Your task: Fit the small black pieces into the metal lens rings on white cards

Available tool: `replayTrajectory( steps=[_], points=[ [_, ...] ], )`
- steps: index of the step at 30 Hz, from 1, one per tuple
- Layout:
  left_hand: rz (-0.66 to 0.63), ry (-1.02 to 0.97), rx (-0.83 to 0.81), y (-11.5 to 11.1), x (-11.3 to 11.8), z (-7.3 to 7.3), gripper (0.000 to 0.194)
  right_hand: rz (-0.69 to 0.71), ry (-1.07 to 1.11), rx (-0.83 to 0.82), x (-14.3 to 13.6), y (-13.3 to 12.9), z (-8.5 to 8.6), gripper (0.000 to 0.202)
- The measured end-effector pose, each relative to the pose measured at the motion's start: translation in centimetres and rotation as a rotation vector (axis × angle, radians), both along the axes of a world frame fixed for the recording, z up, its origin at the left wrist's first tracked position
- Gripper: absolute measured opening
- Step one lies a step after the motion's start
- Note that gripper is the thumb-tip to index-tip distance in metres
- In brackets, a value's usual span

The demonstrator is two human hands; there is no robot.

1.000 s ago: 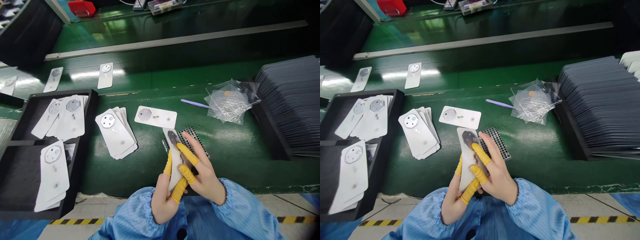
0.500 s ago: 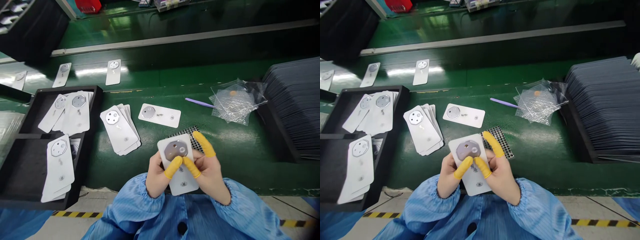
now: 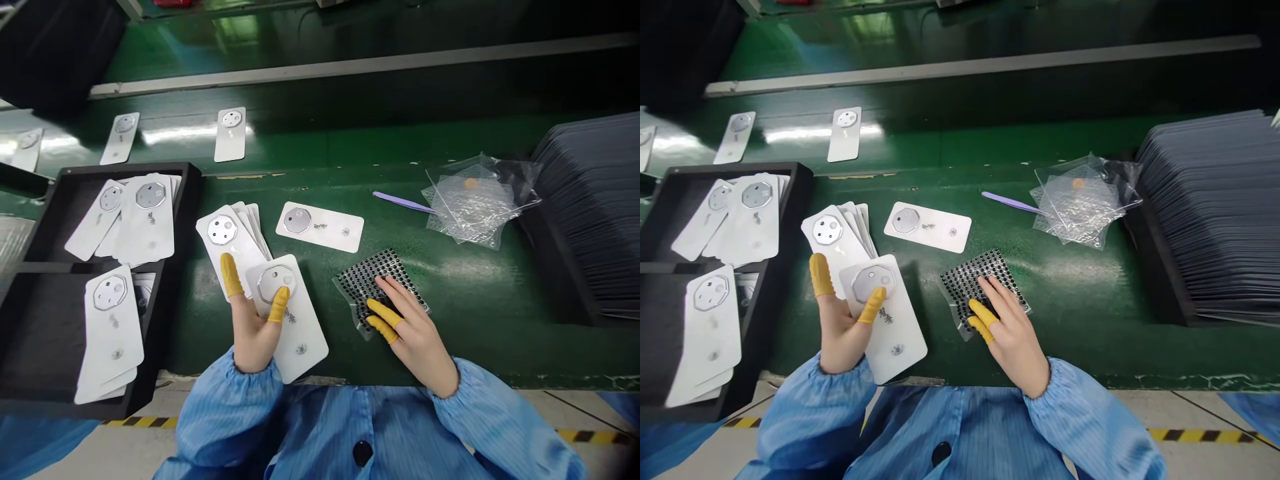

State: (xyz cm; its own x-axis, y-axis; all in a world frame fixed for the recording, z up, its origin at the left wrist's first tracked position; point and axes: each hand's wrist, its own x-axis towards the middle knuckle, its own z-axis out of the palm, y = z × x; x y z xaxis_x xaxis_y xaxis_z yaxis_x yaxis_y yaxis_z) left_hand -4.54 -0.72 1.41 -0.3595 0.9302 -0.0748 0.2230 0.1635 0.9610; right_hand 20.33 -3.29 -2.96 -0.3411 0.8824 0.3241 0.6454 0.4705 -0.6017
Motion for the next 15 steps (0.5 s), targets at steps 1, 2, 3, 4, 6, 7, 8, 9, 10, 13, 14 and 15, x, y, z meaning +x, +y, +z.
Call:
replayTrajectory(
  steps=[1, 2, 3, 4, 6, 7, 8, 9, 10, 13, 14, 15],
  points=[
    [-0.04, 0.042, -0.01, -0.1, 0.2, 0.0, 0.058, -0.018, 0.023, 0.01, 0.0, 0.1, -0.3, 0.039],
    [-0.096, 0.074, -0.041, -0.3, 0.7, -0.1, 0.046, -0.047, 0.053, 0.016, 0.0, 0.2, -0.3, 0.039],
    [-0.163, 0.078, -0.089, -0.6, 1.2, -0.2, 0.038, -0.074, 0.088, 0.027, 0.0, 0.2, -0.2, 0.039],
    [-0.247, 0.042, -0.142, -0.8, 2.0, -0.3, 0.036, -0.092, 0.118, 0.038, 0.0, 0.3, 0.0, 0.038],
    [-0.418, -0.106, -0.222, -1.2, 3.6, -0.5, 0.039, -0.077, 0.144, 0.057, 0.0, 0.3, 0.8, 0.039],
    [-0.478, -0.175, -0.246, -1.3, 4.5, -0.5, 0.039, -0.046, 0.138, 0.062, 0.1, 0.3, 1.2, 0.039],
    [-0.515, -0.232, -0.259, -1.3, 5.2, -0.5, 0.038, -0.01, 0.126, 0.061, 0.1, 0.3, 1.6, 0.039],
    [-0.528, -0.274, -0.268, -1.3, 5.9, -0.5, 0.036, 0.02, 0.119, 0.054, 0.2, 0.3, 1.9, 0.04],
    [-0.52, -0.3, -0.276, -1.2, 6.4, -0.4, 0.033, 0.035, 0.121, 0.049, 0.3, 0.4, 2.2, 0.039],
    [-0.458, -0.315, -0.294, -0.9, 7.0, -0.4, 0.032, 0.02, 0.16, 0.078, 0.4, 0.8, 2.5, 0.034],
    [-0.469, -0.313, -0.297, -0.9, 7.0, -0.4, 0.032, 0.019, 0.168, 0.094, 0.3, 1.0, 2.6, 0.032],
    [-0.49, -0.302, -0.292, -0.9, 6.9, -0.4, 0.031, 0.029, 0.167, 0.107, 0.2, 1.2, 2.6, 0.031]
  ],
)
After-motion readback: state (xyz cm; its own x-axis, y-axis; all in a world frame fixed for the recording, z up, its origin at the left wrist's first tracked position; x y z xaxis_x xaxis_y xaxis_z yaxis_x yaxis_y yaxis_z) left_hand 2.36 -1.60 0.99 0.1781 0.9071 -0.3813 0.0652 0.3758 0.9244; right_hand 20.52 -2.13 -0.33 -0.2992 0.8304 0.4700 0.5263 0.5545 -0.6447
